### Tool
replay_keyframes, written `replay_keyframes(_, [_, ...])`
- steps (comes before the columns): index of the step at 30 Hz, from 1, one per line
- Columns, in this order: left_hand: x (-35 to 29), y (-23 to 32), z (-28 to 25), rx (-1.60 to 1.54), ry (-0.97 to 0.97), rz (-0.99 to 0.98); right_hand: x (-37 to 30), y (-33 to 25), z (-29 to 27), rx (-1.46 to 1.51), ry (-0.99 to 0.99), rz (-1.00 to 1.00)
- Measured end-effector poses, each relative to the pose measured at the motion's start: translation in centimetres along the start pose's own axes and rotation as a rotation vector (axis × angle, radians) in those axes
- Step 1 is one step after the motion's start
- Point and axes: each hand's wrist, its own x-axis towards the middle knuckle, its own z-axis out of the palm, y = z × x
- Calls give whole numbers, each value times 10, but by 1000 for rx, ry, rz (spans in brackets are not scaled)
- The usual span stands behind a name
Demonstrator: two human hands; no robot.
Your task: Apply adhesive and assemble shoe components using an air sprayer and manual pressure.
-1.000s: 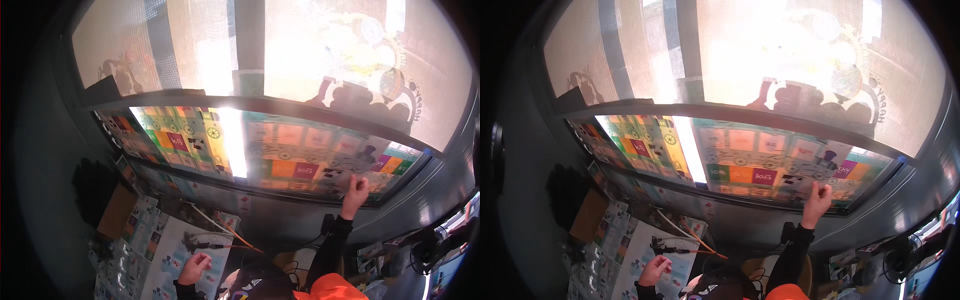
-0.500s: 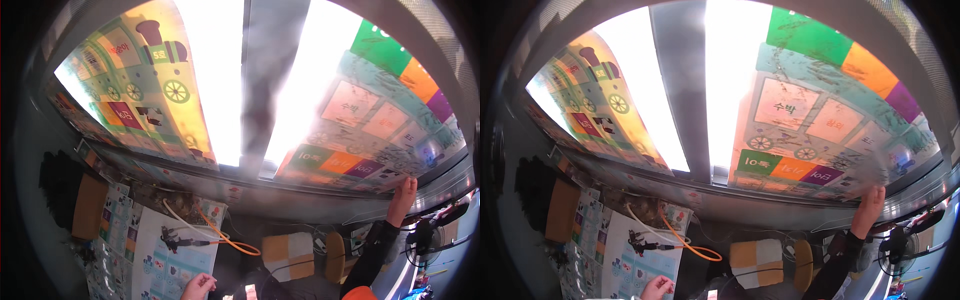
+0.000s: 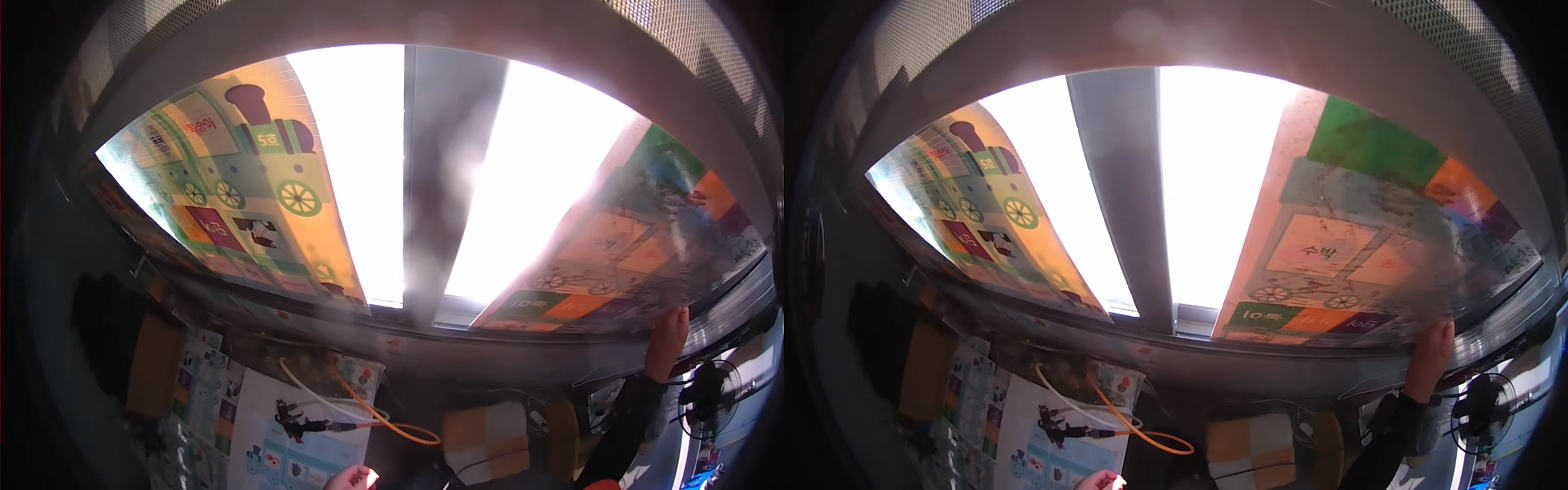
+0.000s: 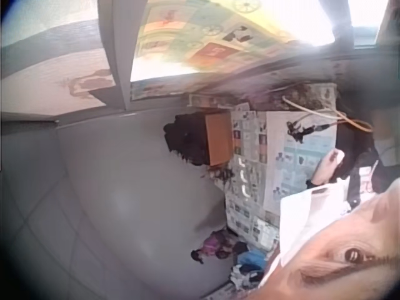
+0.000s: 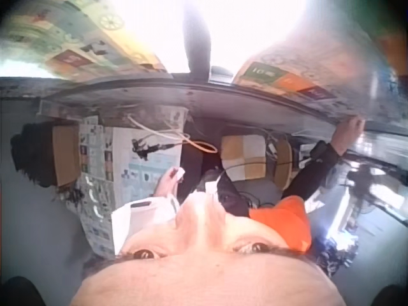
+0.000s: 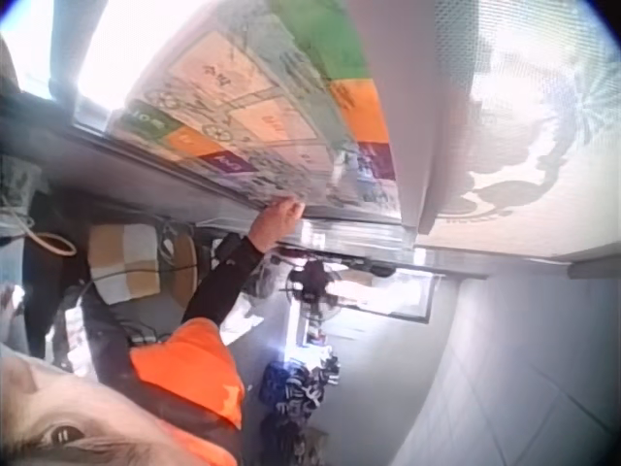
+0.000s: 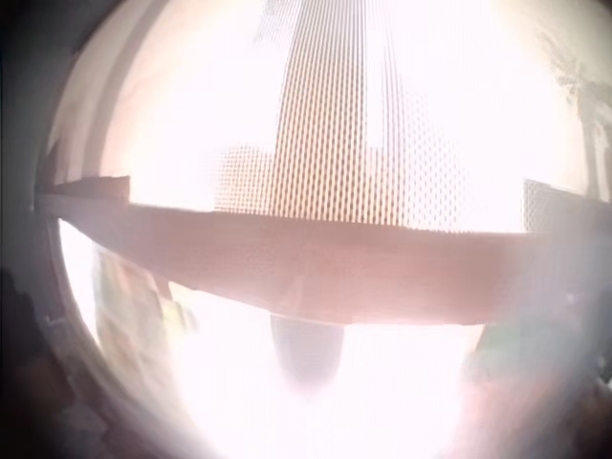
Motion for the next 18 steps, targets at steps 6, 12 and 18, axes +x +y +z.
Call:
replay_keyframes(6, [19,8,13,136,-99,74,-8,-16,50,-109,119,8])
replay_keyframes(12, [33,31,19,404,-118,140,-10,-6,62,-157,10,1])
replay_keyframes(18, [39,114,42,447,-101,286,-27,-3,75,-197,20,-35])
